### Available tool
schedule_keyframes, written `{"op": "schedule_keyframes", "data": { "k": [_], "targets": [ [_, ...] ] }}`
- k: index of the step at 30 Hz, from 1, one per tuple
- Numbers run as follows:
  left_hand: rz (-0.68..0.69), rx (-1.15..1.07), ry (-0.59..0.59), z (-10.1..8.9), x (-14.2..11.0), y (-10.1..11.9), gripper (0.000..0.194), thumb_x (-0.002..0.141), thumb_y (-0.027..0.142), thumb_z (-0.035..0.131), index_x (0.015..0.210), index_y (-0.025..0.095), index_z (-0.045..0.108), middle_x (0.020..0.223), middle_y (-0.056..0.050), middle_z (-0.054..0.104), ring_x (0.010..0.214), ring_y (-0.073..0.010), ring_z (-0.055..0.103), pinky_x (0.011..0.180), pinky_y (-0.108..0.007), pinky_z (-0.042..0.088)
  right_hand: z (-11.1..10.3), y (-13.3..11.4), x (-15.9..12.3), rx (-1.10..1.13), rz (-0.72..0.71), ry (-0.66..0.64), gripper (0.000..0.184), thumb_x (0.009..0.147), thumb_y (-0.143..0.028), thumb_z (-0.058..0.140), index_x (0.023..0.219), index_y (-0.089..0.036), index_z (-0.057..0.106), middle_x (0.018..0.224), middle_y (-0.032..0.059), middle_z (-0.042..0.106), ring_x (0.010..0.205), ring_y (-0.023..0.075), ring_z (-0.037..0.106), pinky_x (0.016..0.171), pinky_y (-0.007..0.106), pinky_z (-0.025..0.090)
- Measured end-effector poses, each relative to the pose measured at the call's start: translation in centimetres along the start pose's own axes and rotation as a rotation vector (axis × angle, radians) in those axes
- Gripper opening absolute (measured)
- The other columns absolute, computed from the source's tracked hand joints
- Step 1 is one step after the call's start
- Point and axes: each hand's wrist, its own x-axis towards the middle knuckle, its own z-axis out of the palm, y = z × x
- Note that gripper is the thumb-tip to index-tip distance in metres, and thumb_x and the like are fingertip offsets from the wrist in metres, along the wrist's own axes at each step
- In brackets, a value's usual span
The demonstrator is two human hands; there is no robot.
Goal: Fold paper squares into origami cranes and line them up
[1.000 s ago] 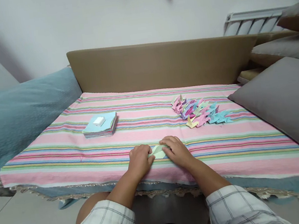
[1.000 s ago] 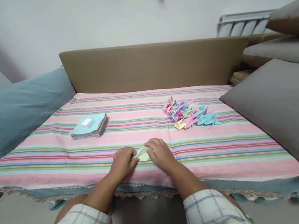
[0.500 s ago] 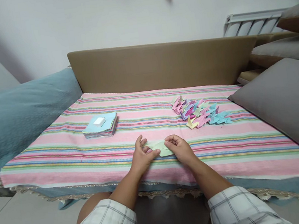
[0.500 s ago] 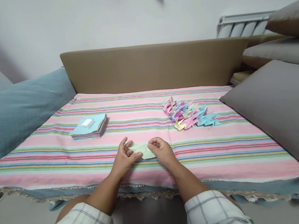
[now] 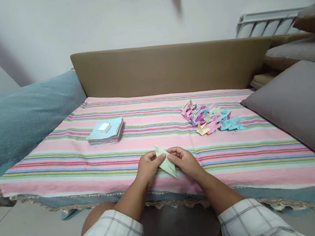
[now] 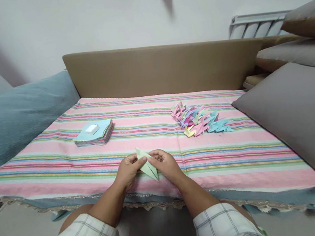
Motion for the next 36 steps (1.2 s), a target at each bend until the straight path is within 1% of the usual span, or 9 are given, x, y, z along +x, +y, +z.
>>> {"op": "schedule_keyframes", "data": {
  "k": [5,8,11,13,16,22,25,31,36],
  "targets": [
    [-0.009,0.023,-0.002,0.02,-0.14,0.04,0.035,0.051,0.038,0.083,0.069,0.012,0.07,0.061,0.0,0.065,0.054,-0.0103,0.054,0.056,-0.022,0.042,-0.13,-0.44,-0.05,-0.121,-0.014,-0.022,0.031,0.068,-0.049,0.067,0.071,-0.018,0.063,0.066,-0.001,0.059,0.063,0.0125,0.05,0.062,0.026,0.04],
    [-0.008,0.025,0.026,0.02,-0.02,-0.17,0.035,0.049,0.039,0.083,0.065,0.012,0.068,0.058,0.001,0.064,0.053,-0.0099,0.053,0.055,-0.022,0.041,-0.31,-0.6,-0.08,-0.173,-0.034,-0.042,0.029,0.07,-0.048,0.065,0.07,-0.019,0.064,0.068,-0.0007,0.061,0.066,0.0137,0.051,0.066,0.028,0.041],
    [0.003,0.041,0.024,-0.11,0.14,-0.43,0.035,0.049,0.039,0.083,0.064,0.012,0.066,0.058,0.001,0.063,0.052,-0.0095,0.052,0.055,-0.022,0.041,-0.49,-0.63,-0.06,-0.127,-0.038,-0.06,0.029,0.071,-0.048,0.065,0.076,-0.019,0.065,0.073,0.0001,0.062,0.07,0.0142,0.053,0.069,0.028,0.041],
    [0.011,0.055,0.012,-0.15,0.16,-0.52,0.035,0.049,0.039,0.083,0.062,0.012,0.065,0.058,0.001,0.063,0.052,-0.0093,0.052,0.055,-0.022,0.04,-0.53,-0.53,-0.02,-0.071,-0.027,-0.064,0.03,0.07,-0.048,0.066,0.078,-0.019,0.064,0.073,-0.0004,0.061,0.068,0.0134,0.052,0.067,0.027,0.041],
    [0.001,0.057,0.009,-0.01,0.05,-0.43,0.037,0.049,0.042,0.082,0.062,0.012,0.064,0.055,0.002,0.061,0.05,-0.009,0.05,0.053,-0.022,0.039,-0.48,-0.35,-0.01,-0.096,-0.007,-0.07,0.029,0.068,-0.046,0.068,0.071,-0.018,0.062,0.065,-0.0023,0.057,0.061,0.0111,0.047,0.06,0.025,0.037],
    [-0.02,0.02,0.036,0.33,-0.17,-0.04,0.042,0.05,0.049,0.08,0.059,0.013,0.059,0.052,0.003,0.056,0.047,-0.0075,0.046,0.05,-0.021,0.036,-0.38,-0.61,-0.11,-0.16,-0.024,-0.08,0.028,0.069,-0.045,0.067,0.068,-0.018,0.063,0.063,-0.0026,0.056,0.061,0.0114,0.046,0.062,0.026,0.037],
    [0.023,0.107,0.022,0.15,-0.16,-0.17,0.042,0.053,0.05,0.078,0.059,0.013,0.058,0.054,0.003,0.056,0.05,-0.008,0.047,0.052,-0.021,0.037,-0.42,-0.86,-0.11,-0.119,-0.038,-0.057,0.03,0.071,-0.048,0.064,0.07,-0.018,0.062,0.066,-0.0016,0.057,0.064,0.0121,0.048,0.064,0.026,0.038],
    [0.154,0.525,-0.098,-0.04,-0.33,-0.74,0.036,0.062,0.047,0.071,0.057,0.013,0.06,0.05,0.005,0.048,0.05,-0.0074,0.04,0.049,-0.02,0.029,-0.19,-1.04,-0.29,-0.029,-0.024,-0.067,0.03,0.068,-0.047,0.069,0.073,-0.018,0.062,0.07,-0.0007,0.059,0.065,0.0121,0.05,0.064,0.025,0.04],
    [0.107,0.524,-0.18,-0.11,-0.36,-0.85,0.031,0.061,0.043,0.072,0.068,0.013,0.065,0.057,0.003,0.054,0.054,-0.0092,0.045,0.052,-0.021,0.033,-0.37,-0.95,-0.12,-0.071,-0.046,0.04,0.033,0.066,-0.05,0.068,0.062,-0.018,0.061,0.06,-0.0019,0.055,0.06,0.0118,0.046,0.061,0.026,0.038]
  ]
}}
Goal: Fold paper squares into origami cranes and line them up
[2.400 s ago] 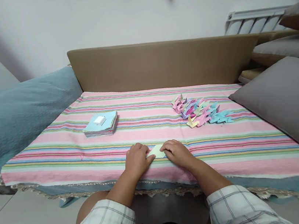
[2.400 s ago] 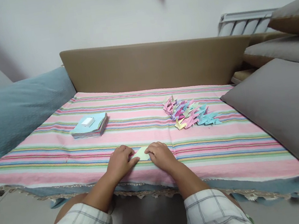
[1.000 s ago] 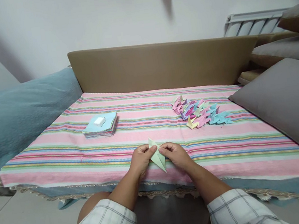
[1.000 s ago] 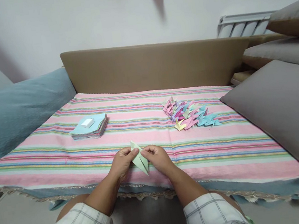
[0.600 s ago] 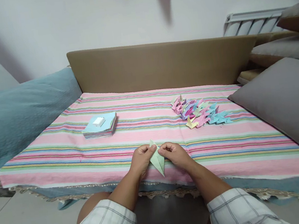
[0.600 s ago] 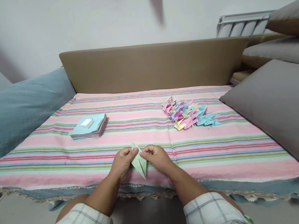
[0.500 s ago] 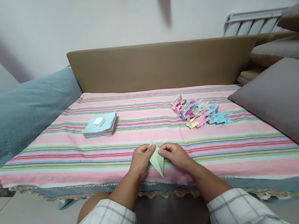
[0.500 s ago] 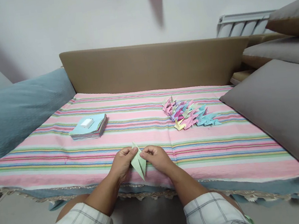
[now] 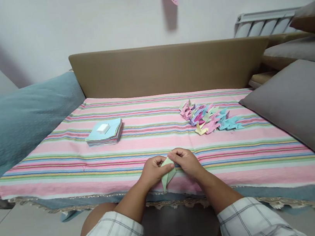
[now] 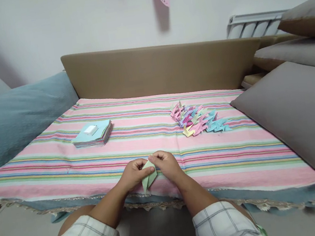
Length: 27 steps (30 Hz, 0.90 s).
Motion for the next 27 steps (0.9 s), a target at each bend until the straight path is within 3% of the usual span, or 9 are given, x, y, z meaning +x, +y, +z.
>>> {"op": "schedule_keyframes", "data": {
  "k": [6,12,18,24,27],
  "targets": [
    [-0.115,-0.123,-0.044,0.01,-0.11,0.08,0.032,0.056,0.04,0.076,0.07,0.013,0.065,0.06,0.002,0.059,0.054,-0.0107,0.05,0.054,-0.022,0.038,-0.17,0.67,0.24,0.09,0.025,0.07,0.034,0.068,-0.05,0.068,0.062,-0.018,0.059,0.055,-0.004,0.047,0.054,0.0096,0.039,0.054,0.024,0.033],
    [-0.055,-0.052,0.006,0.2,-0.02,0.01,0.028,0.057,0.038,0.076,0.064,0.014,0.066,0.058,0.002,0.058,0.055,-0.0105,0.049,0.055,-0.022,0.036,0.15,0.32,0.11,0.057,0.025,-0.028,0.033,0.067,-0.049,0.069,0.065,-0.018,0.059,0.061,-0.0026,0.053,0.058,0.0104,0.044,0.057,0.024,0.036],
    [-0.086,-0.124,-0.01,0.3,0.0,0.2,0.031,0.053,0.039,0.079,0.065,0.014,0.066,0.058,0.002,0.059,0.054,-0.0114,0.049,0.054,-0.023,0.036,0.13,0.5,0.09,0.101,0.034,0.042,0.038,0.066,-0.052,0.069,0.057,-0.018,0.054,0.052,-0.0047,0.044,0.052,0.0092,0.036,0.052,0.023,0.031],
    [-0.068,-0.218,-0.007,0.5,-0.16,-0.05,0.039,0.067,0.052,0.067,0.066,0.013,0.065,0.058,0.001,0.057,0.056,-0.0108,0.047,0.055,-0.023,0.037,0.1,0.79,0.17,0.132,0.019,0.056,0.035,0.066,-0.048,0.071,0.058,-0.018,0.054,0.055,-0.0048,0.045,0.054,0.0086,0.036,0.052,0.023,0.03],
    [-0.048,-0.211,-0.007,0.46,-0.19,0.03,0.039,0.067,0.053,0.066,0.066,0.013,0.065,0.057,0.002,0.054,0.056,-0.0104,0.045,0.055,-0.022,0.036,0.27,0.75,0.13,0.18,0.011,0.054,0.034,0.067,-0.046,0.071,0.058,-0.018,0.053,0.054,-0.0052,0.044,0.053,0.0083,0.035,0.052,0.023,0.029]
  ]
}}
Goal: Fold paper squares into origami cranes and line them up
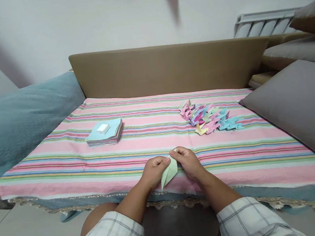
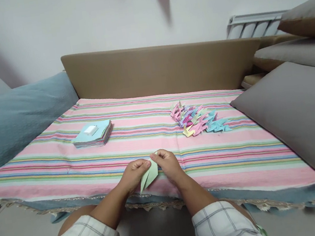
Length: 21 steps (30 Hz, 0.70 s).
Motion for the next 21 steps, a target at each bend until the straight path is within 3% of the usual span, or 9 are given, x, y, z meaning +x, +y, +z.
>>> {"op": "schedule_keyframes", "data": {
  "k": [4,14,21],
  "targets": [
    [0.024,0.036,-0.007,0.12,0.0,0.26,0.041,0.068,0.054,0.065,0.064,0.013,0.065,0.056,0.002,0.053,0.055,-0.0107,0.045,0.054,-0.022,0.035,0.11,-0.03,-0.06,0.067,0.032,0.012,0.038,0.065,-0.047,0.071,0.055,-0.019,0.049,0.051,-0.0064,0.04,0.05,0.0079,0.032,0.05,0.023,0.028],
    [0.078,-0.022,0.07,0.14,-0.03,0.16,0.035,0.065,0.047,0.07,0.063,0.014,0.061,0.06,0.001,0.054,0.058,-0.0102,0.045,0.055,-0.021,0.037,-0.04,-0.34,-0.17,-0.144,-0.009,-0.037,0.038,0.065,-0.049,0.07,0.055,-0.018,0.051,0.053,-0.005,0.042,0.054,0.0089,0.035,0.052,0.023,0.03],
    [0.039,-0.05,0.023,0.09,0.1,0.39,0.03,0.063,0.042,0.073,0.064,0.014,0.063,0.061,0.001,0.058,0.056,-0.0098,0.048,0.057,-0.022,0.038,-0.34,-0.27,0.14,0.065,0.056,0.069,0.043,0.061,-0.048,0.074,0.051,-0.019,0.044,0.047,-0.0069,0.038,0.048,0.0076,0.031,0.047,0.023,0.025]
  ]
}}
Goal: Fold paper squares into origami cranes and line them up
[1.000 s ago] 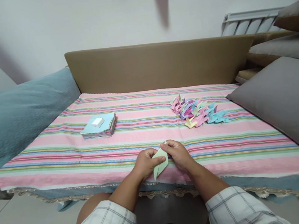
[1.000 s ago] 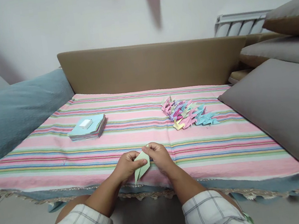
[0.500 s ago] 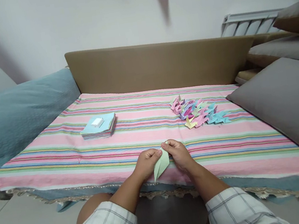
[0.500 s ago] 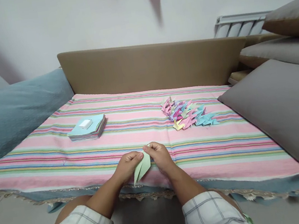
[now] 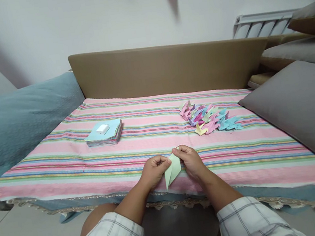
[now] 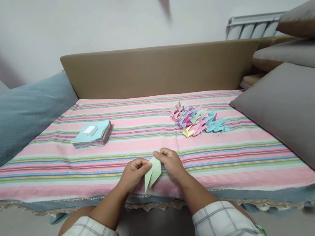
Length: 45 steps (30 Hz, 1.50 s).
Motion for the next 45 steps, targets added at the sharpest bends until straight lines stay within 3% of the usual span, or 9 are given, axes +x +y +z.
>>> {"op": "schedule_keyframes", "data": {
  "k": [14,18,26,35,45],
  "targets": [
    [-0.096,-0.008,-0.093,-0.51,0.15,0.46,0.035,0.053,0.041,0.081,0.071,0.013,0.07,0.063,-0.002,0.067,0.058,-0.0132,0.057,0.06,-0.025,0.043,-0.23,-0.31,-0.01,0.074,0.08,0.01,0.044,0.059,-0.048,0.076,0.052,-0.019,0.043,0.046,-0.0073,0.04,0.043,0.0069,0.033,0.044,0.023,0.025],
    [-0.125,-0.116,-0.162,-0.48,0.05,0.32,0.04,0.046,0.033,0.085,0.075,0.012,0.068,0.066,-0.002,0.068,0.06,-0.0134,0.059,0.062,-0.025,0.045,-0.21,-0.12,0.04,0.128,0.088,0.005,0.044,0.06,-0.046,0.076,0.054,-0.019,0.041,0.047,-0.008,0.038,0.044,0.0066,0.033,0.045,0.022,0.026],
    [-0.173,-0.229,-0.197,-0.23,-0.27,0.05,0.043,0.049,0.036,0.084,0.075,0.013,0.058,0.066,0.001,0.064,0.057,-0.0094,0.057,0.057,-0.021,0.042,-0.07,0.11,0.03,0.13,0.067,-0.008,0.041,0.064,-0.045,0.075,0.057,-0.019,0.043,0.049,-0.0078,0.04,0.044,0.0065,0.034,0.044,0.022,0.026],
    [-0.181,-0.245,-0.209,-0.03,-0.14,0.17,0.047,0.044,0.03,0.087,0.077,0.012,0.06,0.068,-0.001,0.066,0.062,-0.0113,0.059,0.063,-0.023,0.045,-0.18,-0.11,0.29,0.177,0.045,0.06,0.041,0.062,-0.045,0.076,0.057,-0.018,0.045,0.048,-0.0075,0.044,0.044,0.0065,0.037,0.044,0.021,0.029],
    [-0.251,-0.115,-0.163,0.07,-0.14,-0.3,0.045,0.05,0.047,0.081,0.063,0.013,0.055,0.051,0.004,0.057,0.045,-0.0054,0.047,0.047,-0.018,0.035,-0.24,-0.23,0.44,0.193,0.007,0.094,0.04,0.061,-0.044,0.077,0.057,-0.019,0.045,0.048,-0.008,0.046,0.043,0.007,0.039,0.043,0.021,0.03]
  ]
}}
